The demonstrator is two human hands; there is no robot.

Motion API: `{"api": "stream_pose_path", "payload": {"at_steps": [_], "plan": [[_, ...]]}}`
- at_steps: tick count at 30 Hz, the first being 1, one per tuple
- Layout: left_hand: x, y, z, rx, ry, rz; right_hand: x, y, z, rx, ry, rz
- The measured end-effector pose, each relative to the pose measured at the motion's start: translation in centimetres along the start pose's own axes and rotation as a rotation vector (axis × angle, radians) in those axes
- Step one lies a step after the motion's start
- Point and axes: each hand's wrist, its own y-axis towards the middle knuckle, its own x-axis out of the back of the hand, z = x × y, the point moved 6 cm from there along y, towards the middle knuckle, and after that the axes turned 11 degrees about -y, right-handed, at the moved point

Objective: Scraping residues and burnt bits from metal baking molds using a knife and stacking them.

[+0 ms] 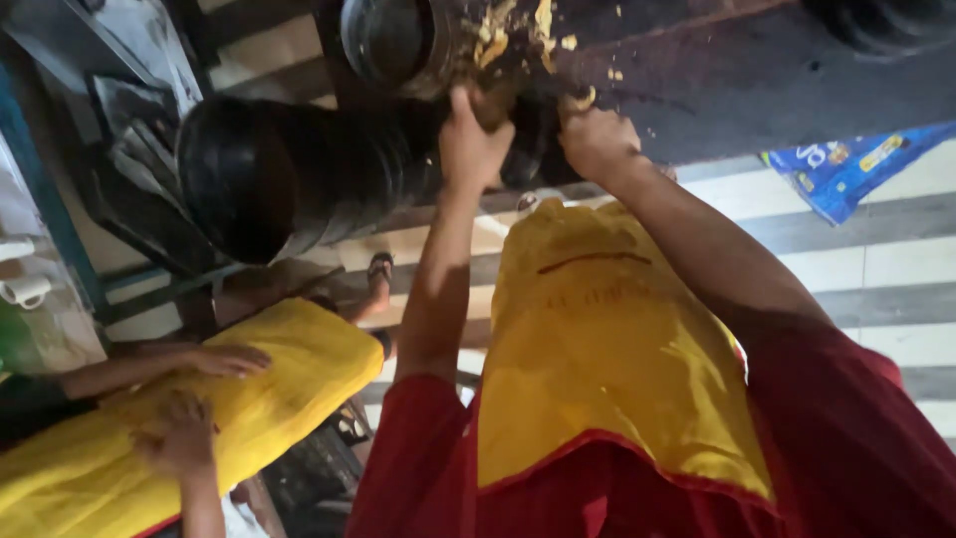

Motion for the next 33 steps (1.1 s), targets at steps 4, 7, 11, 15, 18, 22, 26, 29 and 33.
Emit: {"api": "stream_pose_path", "payload": {"at_steps": [4, 7, 11, 15, 18, 22, 26, 29, 33], "plan": [[-0.1, 0.4, 1.4, 0.115, -0.039, -0.087, -4.3, 2.3, -2.3, 0.074, 0.008, -0.001], [0.0, -0.4, 1.5, -0.208, -0.053, -0.134, -2.9, -1.3, 0.0, 0.234, 0.090, -0.029], [-0.4, -1.3, 0.3, -0.212, -0.004, -0.072, -7.3, 0.2, -1.1, 0.189, 0.139, -0.081], [-0.4, -0.9, 0.3, -0.167, 0.003, -0.104, -6.7, 0.6, -0.7, 0.235, 0.203, -0.163], [-1.0, -2.1, 1.3, -0.159, -0.008, -0.121, -8.1, 1.4, -1.8, 0.248, 0.133, -0.117], [-0.2, -2.7, -0.1, -0.249, 0.008, -0.167, -1.9, -0.1, -0.8, 0.134, -0.019, 0.033], [-0.7, -3.5, -1.0, -0.248, -0.049, -0.063, -7.0, 2.1, -3.9, 0.133, -0.042, -0.079], [-1.6, -3.8, 0.0, -0.297, -0.012, -0.055, -12.3, 2.8, -6.9, 0.188, -0.182, -0.073], [-2.6, -2.2, -0.6, -0.379, 0.094, -0.106, -10.6, 1.4, -5.9, 0.104, -0.207, 0.078]]}}
